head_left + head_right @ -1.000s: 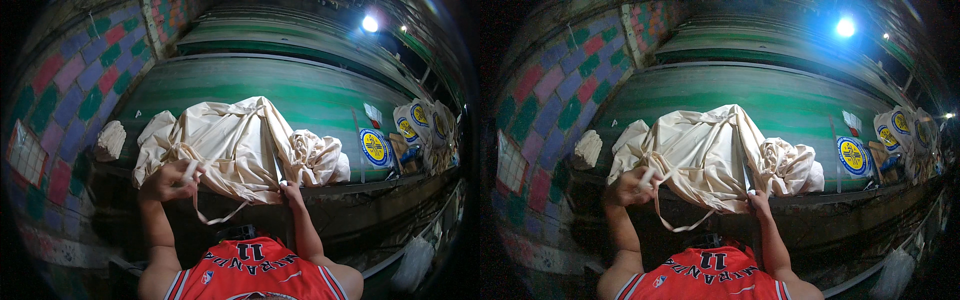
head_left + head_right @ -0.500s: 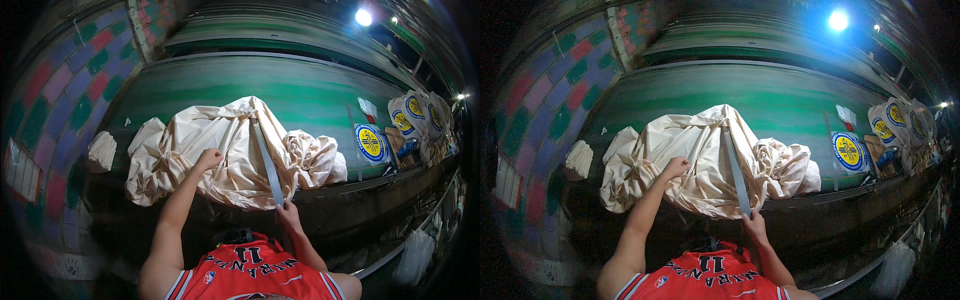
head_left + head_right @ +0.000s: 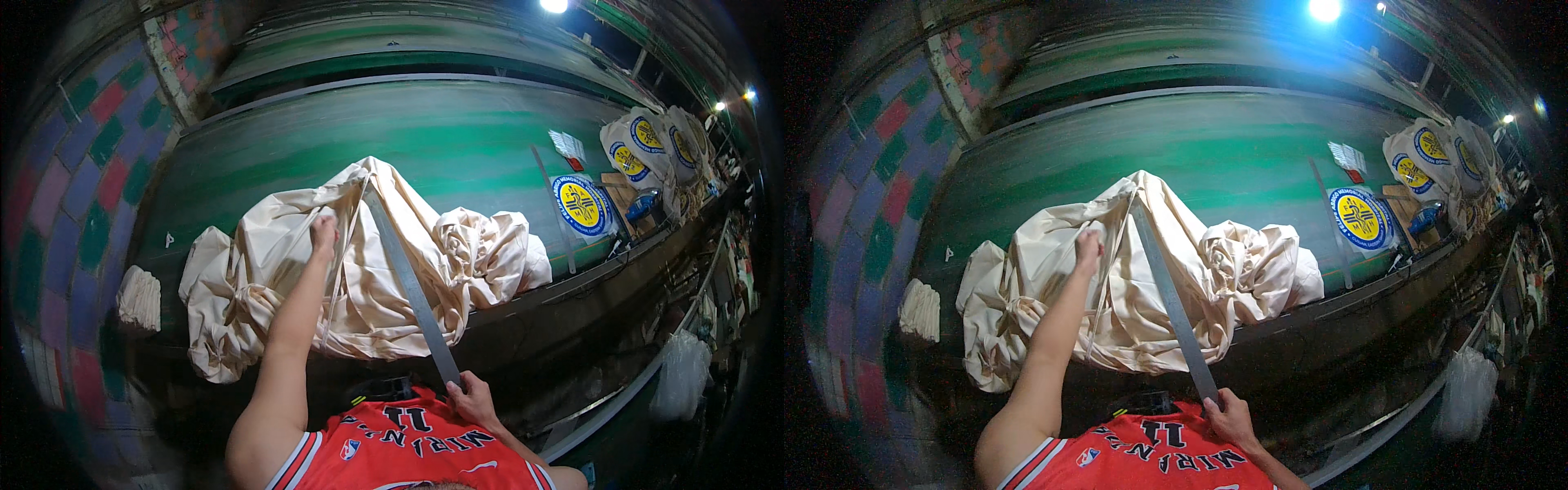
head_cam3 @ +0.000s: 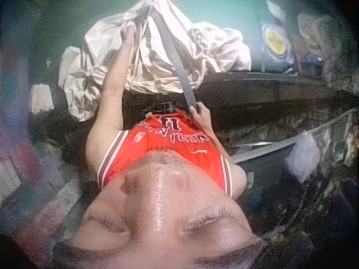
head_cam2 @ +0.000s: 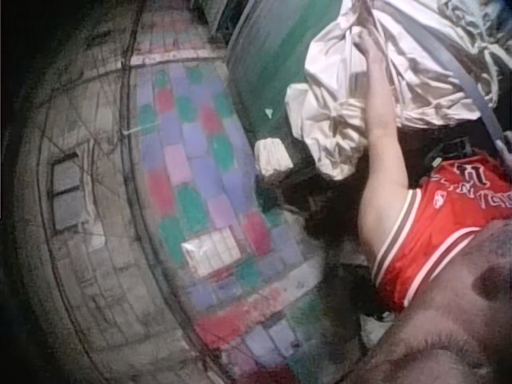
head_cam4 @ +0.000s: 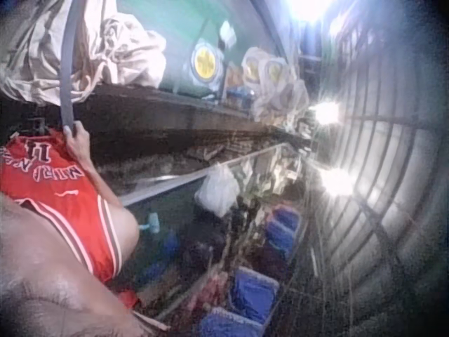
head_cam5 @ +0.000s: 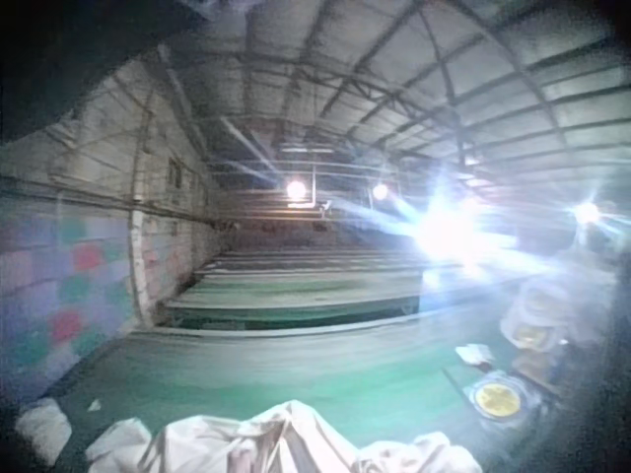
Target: The person unfolds a large off-white fabric on a green work surface, then uses a long metal ruler and a straight blade to cut the fabric along straight lines. The person repositions the fabric and ruler multiple times to make successive cuts.
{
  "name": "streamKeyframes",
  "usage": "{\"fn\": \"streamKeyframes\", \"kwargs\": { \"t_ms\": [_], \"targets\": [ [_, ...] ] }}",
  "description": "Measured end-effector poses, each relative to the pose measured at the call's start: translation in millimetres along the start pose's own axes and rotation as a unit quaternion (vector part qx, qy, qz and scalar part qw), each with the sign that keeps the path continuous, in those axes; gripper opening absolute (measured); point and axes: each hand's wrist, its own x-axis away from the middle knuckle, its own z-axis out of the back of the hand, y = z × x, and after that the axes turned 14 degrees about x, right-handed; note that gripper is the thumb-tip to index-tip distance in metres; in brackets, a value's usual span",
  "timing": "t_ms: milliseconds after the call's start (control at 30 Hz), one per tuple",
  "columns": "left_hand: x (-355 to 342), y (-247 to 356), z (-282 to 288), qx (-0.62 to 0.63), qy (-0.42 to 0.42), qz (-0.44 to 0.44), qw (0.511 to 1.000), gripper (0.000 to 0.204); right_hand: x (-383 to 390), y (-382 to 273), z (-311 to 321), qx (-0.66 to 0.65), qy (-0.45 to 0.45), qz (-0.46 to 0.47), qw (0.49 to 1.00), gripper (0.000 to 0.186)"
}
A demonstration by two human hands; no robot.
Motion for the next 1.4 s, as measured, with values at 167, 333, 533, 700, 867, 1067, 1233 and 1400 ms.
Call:
{"fn": "streamKeyframes", "kwargs": {
  "t_ms": [167, 333, 533, 700, 867, 1067, 1233, 1400],
  "targets": [
    [-11.5, 26.5, -10.0, -0.155, -0.092, -0.021, 0.983, 0.029, -37.5, -32.7, -13.0, -0.071, 0.005, 0.004, 0.997, 0.024],
    [15.2, 17.9, -10.5, -0.051, -0.212, 0.163, 0.962, 0.027, -103.4, -77.7, -28.0, -0.116, -0.007, 0.022, 0.993, 0.019],
    [57.0, 57.3, 2.1, 0.030, -0.256, 0.236, 0.937, 0.021, -190.3, -113.7, -44.1, -0.134, 0.019, 0.049, 0.990, 0.020],
    [116.3, 88.6, 27.3, -0.017, -0.365, 0.362, 0.857, 0.026, -261.3, -139.7, -60.7, -0.136, 0.019, 0.046, 0.989, 0.020],
    [147.6, 88.5, 34.5, -0.087, -0.402, 0.390, 0.824, 0.038, -325.9, -170.9, -70.4, -0.202, 0.023, 0.026, 0.979, 0.019],
    [142.9, 48.7, 19.5, 0.057, -0.254, 0.373, 0.891, 0.029, -328.2, -167.8, -87.1, -0.240, -0.083, 0.063, 0.965, 0.021],
    [135.7, 64.9, 23.0, 0.069, -0.165, 0.209, 0.961, 0.020, -265.7, -113.6, -73.5, -0.319, -0.205, 0.033, 0.925, 0.022],
    [123.5, 113.3, 21.3, 0.071, -0.107, 0.063, 0.990, 0.025, -160.4, -53.4, -64.3, -0.298, -0.208, -0.047, 0.930, 0.030]
  ]
}}
